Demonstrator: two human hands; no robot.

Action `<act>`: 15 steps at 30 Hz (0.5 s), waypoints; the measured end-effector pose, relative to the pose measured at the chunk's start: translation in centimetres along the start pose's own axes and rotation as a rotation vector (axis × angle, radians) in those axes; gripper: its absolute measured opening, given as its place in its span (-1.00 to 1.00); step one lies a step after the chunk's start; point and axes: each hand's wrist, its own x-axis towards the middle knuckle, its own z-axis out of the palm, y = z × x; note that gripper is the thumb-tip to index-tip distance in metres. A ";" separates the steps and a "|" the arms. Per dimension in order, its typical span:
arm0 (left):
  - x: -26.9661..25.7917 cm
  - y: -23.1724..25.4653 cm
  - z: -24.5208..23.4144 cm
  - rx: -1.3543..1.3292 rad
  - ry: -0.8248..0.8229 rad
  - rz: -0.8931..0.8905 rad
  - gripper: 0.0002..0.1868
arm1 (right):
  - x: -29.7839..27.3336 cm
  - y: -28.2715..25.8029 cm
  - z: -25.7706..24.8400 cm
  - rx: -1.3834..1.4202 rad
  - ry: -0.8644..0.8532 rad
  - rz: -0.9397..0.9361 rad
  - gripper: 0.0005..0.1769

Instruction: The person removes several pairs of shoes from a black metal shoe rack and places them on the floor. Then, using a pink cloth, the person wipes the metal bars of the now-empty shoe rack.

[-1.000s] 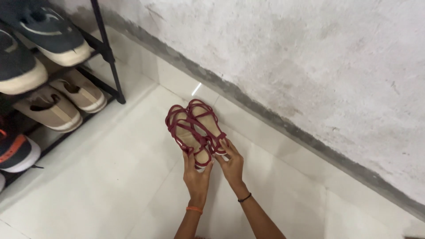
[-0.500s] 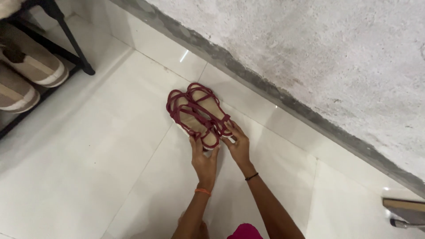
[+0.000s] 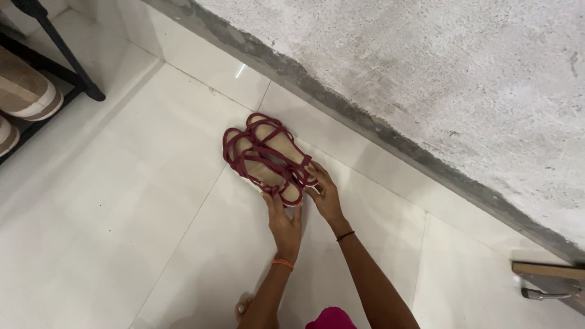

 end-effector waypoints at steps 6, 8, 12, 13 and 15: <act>-0.1 0.4 -0.2 -0.013 -0.075 0.062 -0.23 | 0.1 0.8 -0.8 -0.070 0.011 0.017 -0.33; 0.2 0.7 -0.4 0.038 -0.074 0.124 -0.24 | 0.4 1.0 -0.8 -0.121 0.023 0.038 -0.33; 0.2 1.9 -2.2 0.099 -0.272 0.060 -0.28 | 1.0 0.5 -1.1 -0.305 -0.001 -0.015 -0.25; 0.4 2.3 -2.8 0.119 -0.277 0.122 -0.27 | 1.2 0.0 -1.4 -0.370 0.009 -0.005 -0.23; 0.7 2.9 -4.5 0.162 -0.285 0.247 -0.25 | 1.9 -1.3 -1.6 -0.495 0.027 0.012 -0.14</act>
